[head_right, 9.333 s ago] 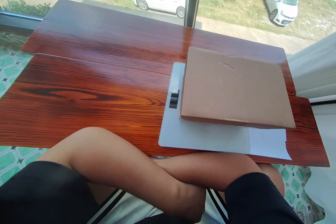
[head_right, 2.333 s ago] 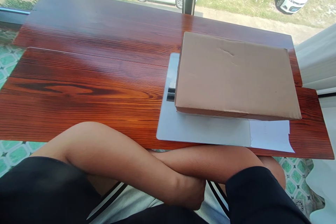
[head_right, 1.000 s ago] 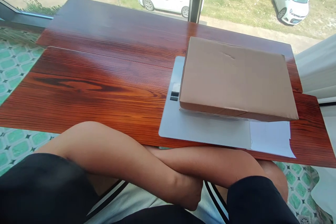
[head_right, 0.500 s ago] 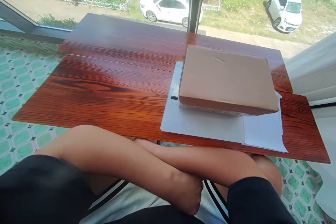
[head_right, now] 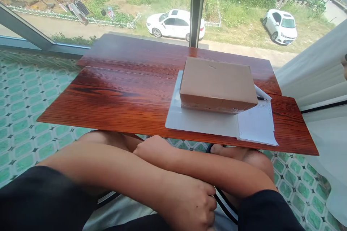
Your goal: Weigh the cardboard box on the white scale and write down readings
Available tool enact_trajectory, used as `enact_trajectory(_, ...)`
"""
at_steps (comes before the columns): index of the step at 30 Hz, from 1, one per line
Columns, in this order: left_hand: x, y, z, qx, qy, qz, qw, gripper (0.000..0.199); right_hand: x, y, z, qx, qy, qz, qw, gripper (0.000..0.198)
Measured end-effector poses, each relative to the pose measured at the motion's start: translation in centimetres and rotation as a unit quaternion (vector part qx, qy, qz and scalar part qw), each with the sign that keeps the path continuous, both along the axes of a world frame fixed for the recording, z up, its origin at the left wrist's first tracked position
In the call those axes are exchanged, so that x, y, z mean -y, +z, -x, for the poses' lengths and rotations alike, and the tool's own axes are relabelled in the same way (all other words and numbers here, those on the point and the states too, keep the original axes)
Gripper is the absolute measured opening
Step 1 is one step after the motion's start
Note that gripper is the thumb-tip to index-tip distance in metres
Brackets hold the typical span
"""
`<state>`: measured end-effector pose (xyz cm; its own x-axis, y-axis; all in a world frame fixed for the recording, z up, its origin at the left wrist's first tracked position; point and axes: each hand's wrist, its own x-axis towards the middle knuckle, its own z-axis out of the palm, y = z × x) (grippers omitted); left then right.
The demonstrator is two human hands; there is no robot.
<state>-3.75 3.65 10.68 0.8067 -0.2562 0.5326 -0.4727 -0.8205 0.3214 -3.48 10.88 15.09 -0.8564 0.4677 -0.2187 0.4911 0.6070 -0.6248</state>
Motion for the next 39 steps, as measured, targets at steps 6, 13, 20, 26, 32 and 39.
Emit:
enact_trajectory(6,-1.0,5.3,0.5,-0.05,0.008,-0.02,0.999,0.032,0.1,1.5,-1.6,0.013,-0.004,-0.053,0.998,0.012)
enact_trajectory(13,-1.7,10.5,0.6,-0.106,0.033,-0.084,0.99,0.02,0.4,5.7,-4.2,0.012,-0.078,-0.122,0.989,0.02)
enact_trajectory(20,-3.3,12.4,1.7,-0.032,0.093,-0.098,0.99,0.019,0.2,6.8,-8.5,-0.149,-0.204,-0.157,0.955,0.022)
enact_trajectory(26,-5.3,12.3,2.9,-0.005,0.188,-0.07,0.98,0.018,-0.9,6.3,-11.0,-0.259,-0.38,-0.252,0.852,0.027)
enact_trajectory(32,-8.0,12.1,4.4,0.058,0.337,-0.002,0.94,0.012,-2.3,6.7,-14.8,-0.287,-0.485,-0.352,0.747,0.022)
enact_trajectory(39,-11.4,10.3,6.0,0.151,0.525,0.135,0.826,0.024,-3.5,6.4,-19.8,-0.238,-0.561,-0.416,0.675,0.007)
